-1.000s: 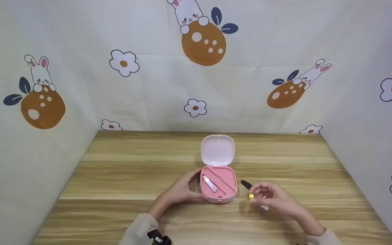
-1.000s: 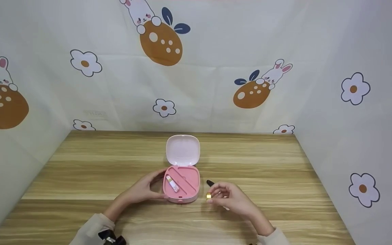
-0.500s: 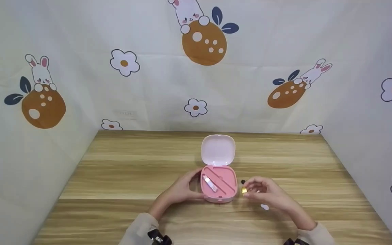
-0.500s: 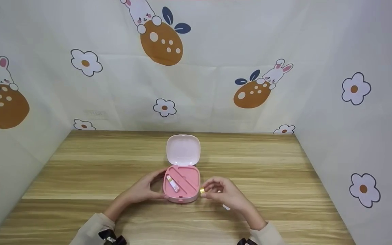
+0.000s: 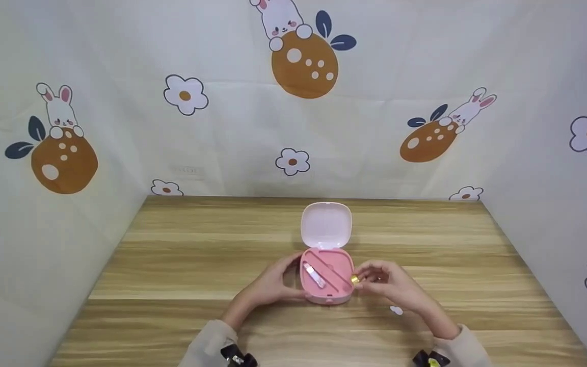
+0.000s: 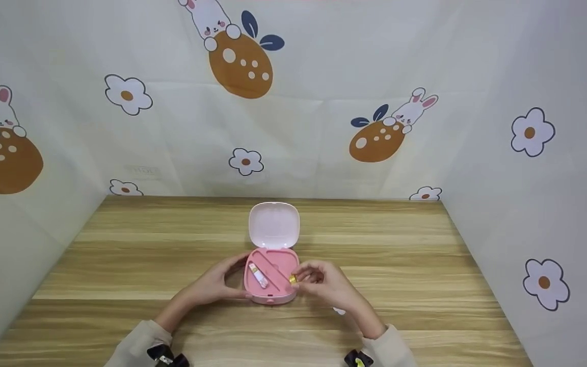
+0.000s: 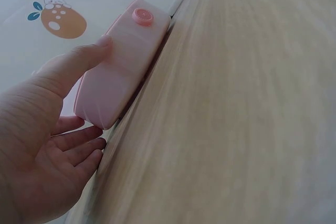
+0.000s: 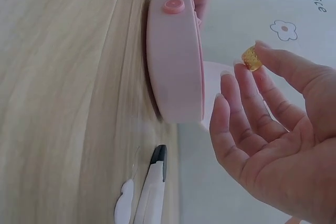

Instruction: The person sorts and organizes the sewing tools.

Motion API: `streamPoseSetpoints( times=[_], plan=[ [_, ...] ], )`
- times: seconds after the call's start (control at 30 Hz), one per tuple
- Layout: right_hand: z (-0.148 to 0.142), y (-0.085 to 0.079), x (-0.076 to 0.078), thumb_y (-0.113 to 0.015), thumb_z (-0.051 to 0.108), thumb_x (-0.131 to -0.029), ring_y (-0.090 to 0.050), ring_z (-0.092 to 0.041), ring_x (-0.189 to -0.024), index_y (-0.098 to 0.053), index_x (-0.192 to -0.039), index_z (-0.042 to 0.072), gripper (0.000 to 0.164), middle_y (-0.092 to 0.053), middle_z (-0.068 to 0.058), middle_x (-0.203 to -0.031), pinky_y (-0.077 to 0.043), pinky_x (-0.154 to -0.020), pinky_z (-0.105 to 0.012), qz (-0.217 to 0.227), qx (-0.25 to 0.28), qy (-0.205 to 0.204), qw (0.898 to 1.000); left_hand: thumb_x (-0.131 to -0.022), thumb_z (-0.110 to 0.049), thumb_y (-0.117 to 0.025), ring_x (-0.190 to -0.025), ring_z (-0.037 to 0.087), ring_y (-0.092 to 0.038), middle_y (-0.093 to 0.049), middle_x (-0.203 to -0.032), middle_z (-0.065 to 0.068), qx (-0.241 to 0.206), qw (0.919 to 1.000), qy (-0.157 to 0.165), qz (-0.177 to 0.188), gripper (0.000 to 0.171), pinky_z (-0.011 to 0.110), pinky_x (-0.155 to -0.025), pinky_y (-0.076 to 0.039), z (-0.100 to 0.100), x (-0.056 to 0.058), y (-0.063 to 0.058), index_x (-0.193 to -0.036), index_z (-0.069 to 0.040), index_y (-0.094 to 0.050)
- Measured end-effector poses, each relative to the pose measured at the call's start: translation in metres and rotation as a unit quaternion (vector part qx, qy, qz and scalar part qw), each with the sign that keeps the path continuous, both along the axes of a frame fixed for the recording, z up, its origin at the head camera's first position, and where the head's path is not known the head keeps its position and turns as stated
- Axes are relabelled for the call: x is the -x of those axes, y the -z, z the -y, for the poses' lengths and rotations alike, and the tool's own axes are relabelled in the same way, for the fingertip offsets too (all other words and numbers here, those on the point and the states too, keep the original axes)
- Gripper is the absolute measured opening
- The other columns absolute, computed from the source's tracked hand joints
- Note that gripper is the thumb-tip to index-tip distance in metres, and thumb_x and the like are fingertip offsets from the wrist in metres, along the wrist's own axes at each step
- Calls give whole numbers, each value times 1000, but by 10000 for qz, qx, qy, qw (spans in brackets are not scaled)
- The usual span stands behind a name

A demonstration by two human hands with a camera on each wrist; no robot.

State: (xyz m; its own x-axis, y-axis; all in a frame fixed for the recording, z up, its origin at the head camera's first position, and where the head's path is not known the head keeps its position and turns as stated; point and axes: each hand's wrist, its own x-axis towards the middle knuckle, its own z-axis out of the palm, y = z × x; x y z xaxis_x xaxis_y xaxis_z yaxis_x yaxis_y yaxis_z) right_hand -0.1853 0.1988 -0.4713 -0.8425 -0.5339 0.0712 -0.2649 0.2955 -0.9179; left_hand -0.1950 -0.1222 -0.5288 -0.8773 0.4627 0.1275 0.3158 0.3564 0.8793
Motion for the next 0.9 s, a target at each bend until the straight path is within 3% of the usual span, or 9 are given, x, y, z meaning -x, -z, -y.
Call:
streamPoseSetpoints(
  times=[0.67, 0.9],
  plan=[
    [29, -5, 6, -75, 2, -94, -64, -5, -85, -71, -112, -11, 23, -73, -19, -98, -55, -73, -17, -263, 69, -251, 9993, -80, -33, -93, -152, 36, -41, -46, -162, 19, 79, 9999, -75, 124, 100, 54, -128, -30, 1, -2, -3, -160, -1, -41],
    [40, -7, 9, -76, 2, -92, -61, -2, -81, -72, -109, -7, 20, -74, -17, -95, -53, -70, -18, -512, -330, -255, 9978, -81, -34, -93, -152, 36, -41, -46, -162, 20, 122, 9998, -72, 136, 101, 53, -128, -30, 1, -2, -3, -160, -1, -40]
  ],
)
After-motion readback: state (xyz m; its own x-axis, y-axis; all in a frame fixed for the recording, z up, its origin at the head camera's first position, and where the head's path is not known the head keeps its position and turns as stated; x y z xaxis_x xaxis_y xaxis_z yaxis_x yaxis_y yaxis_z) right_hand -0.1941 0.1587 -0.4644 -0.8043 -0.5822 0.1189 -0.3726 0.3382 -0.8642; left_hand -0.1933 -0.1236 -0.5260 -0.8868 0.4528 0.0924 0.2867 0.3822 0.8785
